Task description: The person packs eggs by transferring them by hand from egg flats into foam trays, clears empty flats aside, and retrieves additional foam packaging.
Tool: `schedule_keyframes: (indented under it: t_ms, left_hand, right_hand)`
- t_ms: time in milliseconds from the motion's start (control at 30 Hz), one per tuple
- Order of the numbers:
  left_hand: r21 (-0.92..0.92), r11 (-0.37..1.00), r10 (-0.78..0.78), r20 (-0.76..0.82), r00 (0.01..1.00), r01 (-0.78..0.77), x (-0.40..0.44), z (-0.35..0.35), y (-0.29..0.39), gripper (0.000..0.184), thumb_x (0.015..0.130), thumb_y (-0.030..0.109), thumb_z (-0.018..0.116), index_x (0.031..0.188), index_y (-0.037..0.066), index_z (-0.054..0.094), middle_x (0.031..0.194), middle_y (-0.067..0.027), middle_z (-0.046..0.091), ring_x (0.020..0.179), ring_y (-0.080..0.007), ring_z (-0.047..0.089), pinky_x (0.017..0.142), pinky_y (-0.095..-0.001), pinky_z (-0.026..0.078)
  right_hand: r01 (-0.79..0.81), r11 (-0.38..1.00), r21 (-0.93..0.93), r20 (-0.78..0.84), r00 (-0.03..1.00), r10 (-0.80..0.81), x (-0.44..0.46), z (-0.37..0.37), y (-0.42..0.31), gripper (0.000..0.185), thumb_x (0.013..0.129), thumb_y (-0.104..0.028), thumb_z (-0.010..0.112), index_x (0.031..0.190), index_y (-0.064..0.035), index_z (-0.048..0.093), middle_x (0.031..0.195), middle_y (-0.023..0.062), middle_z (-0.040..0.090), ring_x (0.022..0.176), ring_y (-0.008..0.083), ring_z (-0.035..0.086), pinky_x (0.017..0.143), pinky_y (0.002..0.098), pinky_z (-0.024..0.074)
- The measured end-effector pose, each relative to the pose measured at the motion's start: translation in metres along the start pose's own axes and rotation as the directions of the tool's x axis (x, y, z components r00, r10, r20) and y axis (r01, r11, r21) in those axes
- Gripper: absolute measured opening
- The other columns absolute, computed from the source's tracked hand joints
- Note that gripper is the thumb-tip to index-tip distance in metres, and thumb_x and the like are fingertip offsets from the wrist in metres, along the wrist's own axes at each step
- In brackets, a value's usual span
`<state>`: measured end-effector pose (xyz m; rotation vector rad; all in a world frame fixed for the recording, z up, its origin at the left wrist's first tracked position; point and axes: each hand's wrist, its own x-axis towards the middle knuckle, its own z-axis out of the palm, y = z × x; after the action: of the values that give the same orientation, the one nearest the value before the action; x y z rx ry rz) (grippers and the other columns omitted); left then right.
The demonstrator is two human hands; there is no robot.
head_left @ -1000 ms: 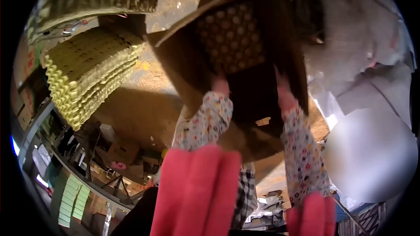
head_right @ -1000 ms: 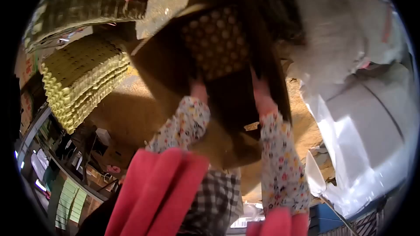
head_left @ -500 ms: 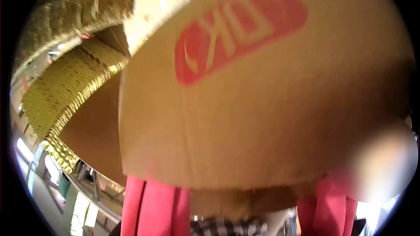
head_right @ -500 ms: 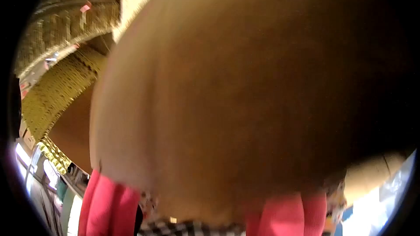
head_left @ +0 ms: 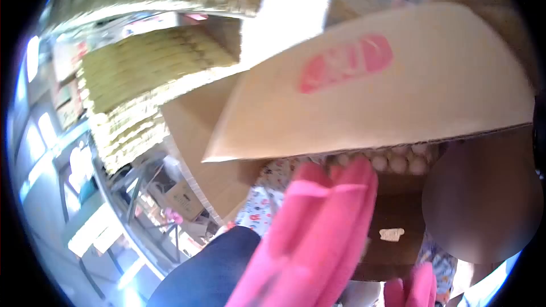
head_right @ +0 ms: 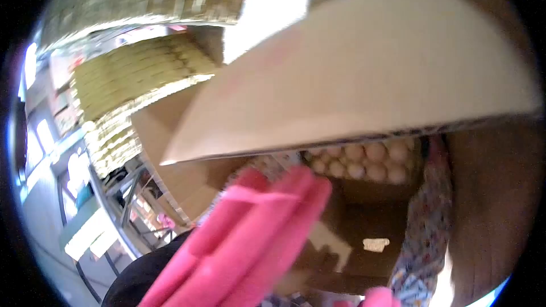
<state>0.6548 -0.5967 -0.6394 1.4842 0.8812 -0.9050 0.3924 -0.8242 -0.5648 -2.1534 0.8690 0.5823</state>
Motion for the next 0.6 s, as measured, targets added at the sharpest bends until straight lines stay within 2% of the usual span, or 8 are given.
schedule_keyframes:
  t_ms: [167,367,467,600]
  left_hand:
    - [-0.063,0.998,-0.027,-0.001,1.0,0.027,-0.123,-0.064,0.028,0.051,0.094,0.034,0.054,0.133,0.004,0.043,0.126,-0.0173,0.051,0.115,-0.0244,0.049,0.094,-0.0329,0.04]
    - [-0.221,0.975,-0.022,0.051,0.998,0.033,-0.322,-0.138,0.047,0.049,0.094,0.035,0.053,0.132,0.004,0.046,0.123,-0.0167,0.053,0.112,-0.0229,0.052,0.091,-0.0323,0.042]
    - [-0.305,0.951,0.08,0.097,0.992,-0.047,-0.405,-0.163,0.044,0.048,0.095,0.035,0.053,0.131,0.004,0.047,0.121,-0.0164,0.055,0.111,-0.0222,0.053,0.09,-0.0319,0.044]
    - [-0.446,0.867,0.302,0.113,0.947,-0.224,-0.498,-0.2,0.036,0.047,0.095,0.035,0.052,0.13,0.004,0.048,0.119,-0.0159,0.057,0.109,-0.0212,0.054,0.088,-0.0315,0.045]
  right_hand:
    - [-0.053,0.972,0.227,0.222,0.975,0.001,-0.055,0.007,-0.071,0.054,0.099,-0.026,0.039,0.147,-0.0085,0.024,0.143,0.0182,0.038,0.128,0.0296,0.04,0.107,0.04,0.0334]
    - [0.003,0.948,0.319,0.44,0.885,-0.15,-0.105,-0.007,-0.19,0.054,0.099,-0.028,0.039,0.147,-0.0081,0.024,0.143,0.0174,0.038,0.128,0.0288,0.04,0.107,0.0399,0.0337]
    - [0.097,0.942,0.323,0.499,0.828,-0.256,-0.134,-0.017,-0.247,0.054,0.099,-0.028,0.039,0.147,-0.0079,0.024,0.142,0.017,0.038,0.128,0.0283,0.041,0.107,0.0398,0.0338]
    - [0.275,0.916,0.292,0.541,0.742,-0.395,-0.18,-0.029,-0.333,0.054,0.099,-0.029,0.039,0.147,-0.0077,0.023,0.142,0.0165,0.039,0.128,0.0278,0.041,0.107,0.0397,0.034]
